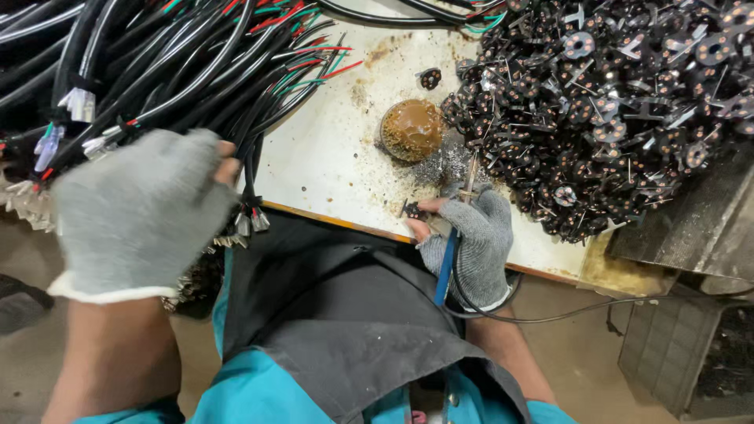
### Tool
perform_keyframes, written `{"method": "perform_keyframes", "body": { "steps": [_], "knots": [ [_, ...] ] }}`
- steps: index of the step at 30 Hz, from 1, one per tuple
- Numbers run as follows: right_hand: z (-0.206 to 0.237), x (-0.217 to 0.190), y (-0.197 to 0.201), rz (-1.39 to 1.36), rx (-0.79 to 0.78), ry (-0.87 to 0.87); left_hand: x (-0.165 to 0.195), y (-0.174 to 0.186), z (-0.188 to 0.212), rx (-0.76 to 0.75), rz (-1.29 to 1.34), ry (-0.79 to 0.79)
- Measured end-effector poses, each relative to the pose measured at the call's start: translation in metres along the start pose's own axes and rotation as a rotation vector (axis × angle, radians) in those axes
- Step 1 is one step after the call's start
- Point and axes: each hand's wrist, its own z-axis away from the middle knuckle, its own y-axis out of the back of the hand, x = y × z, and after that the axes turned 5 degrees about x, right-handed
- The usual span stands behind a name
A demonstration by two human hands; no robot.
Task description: The person, wearing gloves, solders wires onto small black lamp holders at a workbench. They hold a soldering iron in one hand and a wire and socket in the other, apply solder to the joint, then set the finished unit aside and pick up the next wire and socket, repeating the cycle.
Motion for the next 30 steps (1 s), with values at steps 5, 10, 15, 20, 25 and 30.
{"method": "perform_keyframes", "body": {
  "steps": [5,10,15,20,25,30],
  "knots": [
    [0.004,0.004,-0.003,-0.044,0.000,0.074,-0.003,-0.006,-0.009,-0.031,-0.269,-0.010],
    [0.006,0.007,-0.003,-0.003,0.004,0.071,-0.004,-0.006,-0.009,-0.022,-0.132,0.009],
    [0.002,0.004,0.002,0.005,0.013,0.109,-0.002,0.012,-0.005,-0.053,0.348,-0.033],
    [0.018,-0.014,0.024,-0.200,0.055,-0.058,0.041,-0.014,0.006,-0.375,0.646,0.001],
    [0.040,-0.017,0.024,-0.595,0.130,-0.360,0.072,-0.039,0.011,-0.499,0.529,-0.171],
    [0.055,-0.005,0.020,-0.570,0.035,-0.421,0.071,-0.041,0.009,-0.646,0.551,-0.212]
  ]
}}
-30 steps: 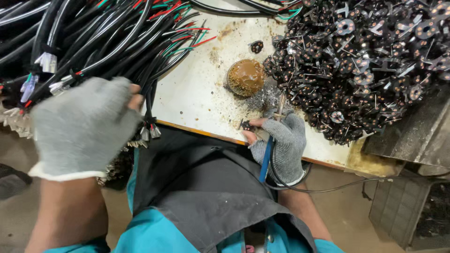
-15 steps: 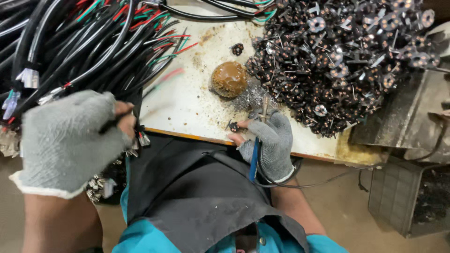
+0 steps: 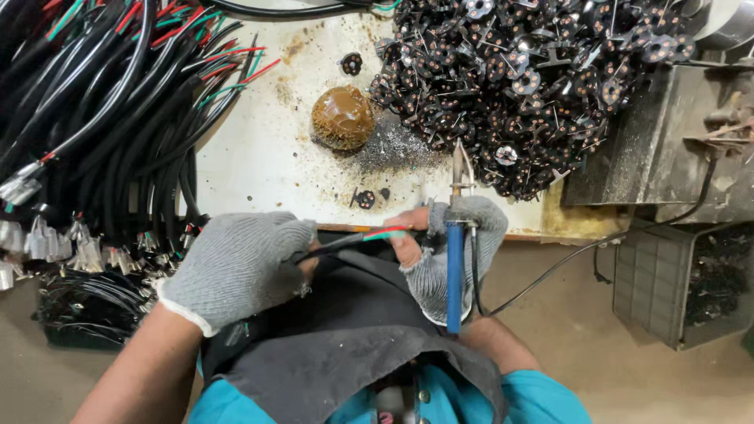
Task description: The person, wearing gloves, solders wires onto small black lamp holders at a workbench. They hold a soldering iron in one hand and a wire and socket in the other, apply solder to the joint, then set the finished unit aside and pick up the next wire and socket, repeating the cycle.
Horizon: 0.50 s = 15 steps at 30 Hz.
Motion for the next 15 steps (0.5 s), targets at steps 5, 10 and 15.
{"method": "perform_keyframes", "body": {
  "steps": [5,10,15],
  "knots": [
    [0.002,0.006,-0.005,0.012,-0.036,0.055,0.000,0.000,-0.004,-0.042,0.186,-0.145],
    [0.002,0.001,-0.007,-0.080,-0.092,0.008,0.012,-0.023,-0.020,0.012,0.548,-0.025],
    [0.000,-0.002,-0.004,0.055,-0.059,0.100,0.011,-0.043,-0.028,0.067,0.604,-0.017]
  ]
}}
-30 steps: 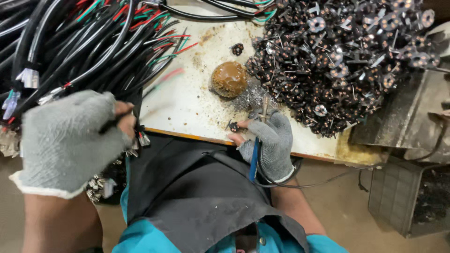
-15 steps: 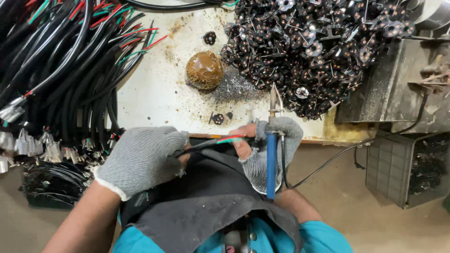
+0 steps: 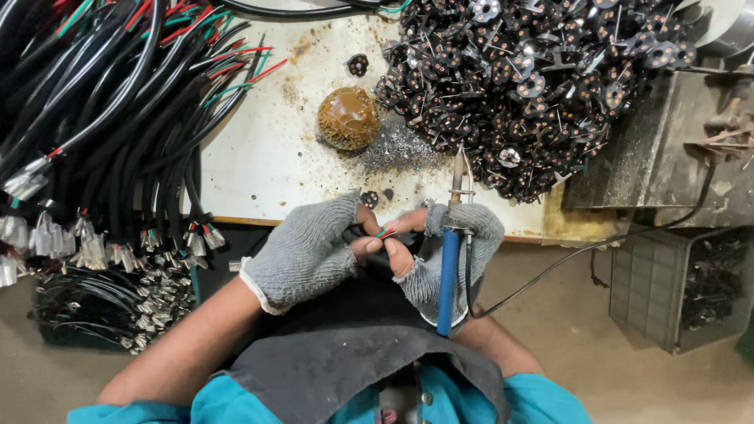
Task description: The person, wearing gloves, solders wires onto small black lamp holders at a workbench. They hold a soldering iron in one hand and a wire and socket in the other, apply solder to the joint, then set the finished unit aside and pick up the next wire and socket, repeating the cycle.
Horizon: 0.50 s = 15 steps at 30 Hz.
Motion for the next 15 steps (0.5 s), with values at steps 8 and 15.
{"method": "perform_keyframes", "body": {
  "steps": [8,15],
  "knots": [
    [0.003,0.003,0.007,-0.077,-0.070,-0.027,-0.019,-0.010,0.009,-0.040,0.473,0.182],
    [0.002,0.001,0.009,-0.043,-0.147,-0.030,-0.036,-0.016,0.008,-0.029,0.540,0.026]
  ]
}}
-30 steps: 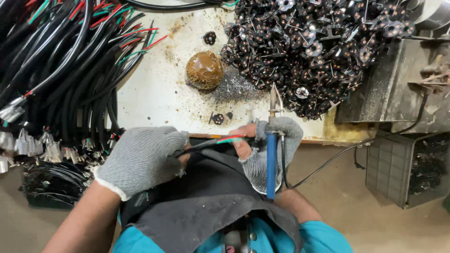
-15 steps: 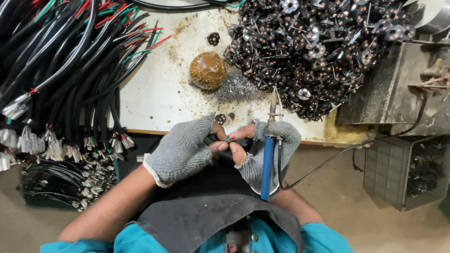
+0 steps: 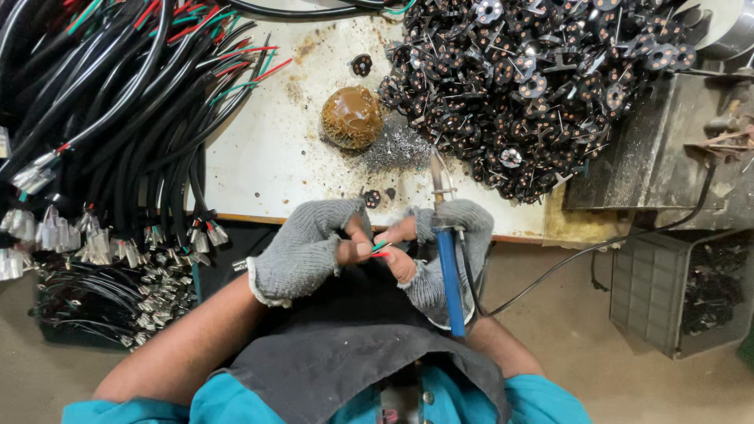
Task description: The person, wearing gloves, solders wires onto small black lamp holders at a workbench. They hold a soldering iron in one hand and a wire and socket in the other, apply solder to the joint, then set the finished unit aside and pick up the next wire and socket, repeating the cycle.
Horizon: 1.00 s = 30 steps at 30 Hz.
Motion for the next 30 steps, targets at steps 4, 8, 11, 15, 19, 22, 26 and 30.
{"method": "perform_keyframes", "body": {
  "steps": [4,8,11,15,19,22,26,30],
  "knots": [
    [-0.004,-0.006,0.003,-0.067,0.001,0.037,0.013,0.004,-0.002,-0.083,-0.032,0.086],
    [-0.015,-0.016,0.014,-0.153,-0.039,0.204,0.038,0.007,-0.001,-0.186,-0.449,0.086],
    [-0.022,-0.023,0.032,0.076,-0.130,0.247,0.048,-0.002,-0.003,-0.105,-0.791,-0.343],
    [-0.020,-0.021,0.044,0.188,-0.185,0.122,0.048,-0.017,0.000,0.073,-0.949,-0.118],
    [-0.009,-0.002,0.024,-0.368,-0.057,-0.149,0.046,-0.012,0.005,0.122,-0.382,0.003],
    [0.000,0.010,0.005,0.248,0.155,0.252,0.046,-0.007,0.004,0.005,-0.056,-0.010],
    [0.003,0.012,-0.002,0.049,0.170,0.022,0.048,-0.010,0.000,0.044,-0.118,0.211],
    [-0.006,0.009,-0.006,-0.067,0.214,-0.059,0.050,-0.012,0.001,0.188,-0.324,0.111]
  ]
}}
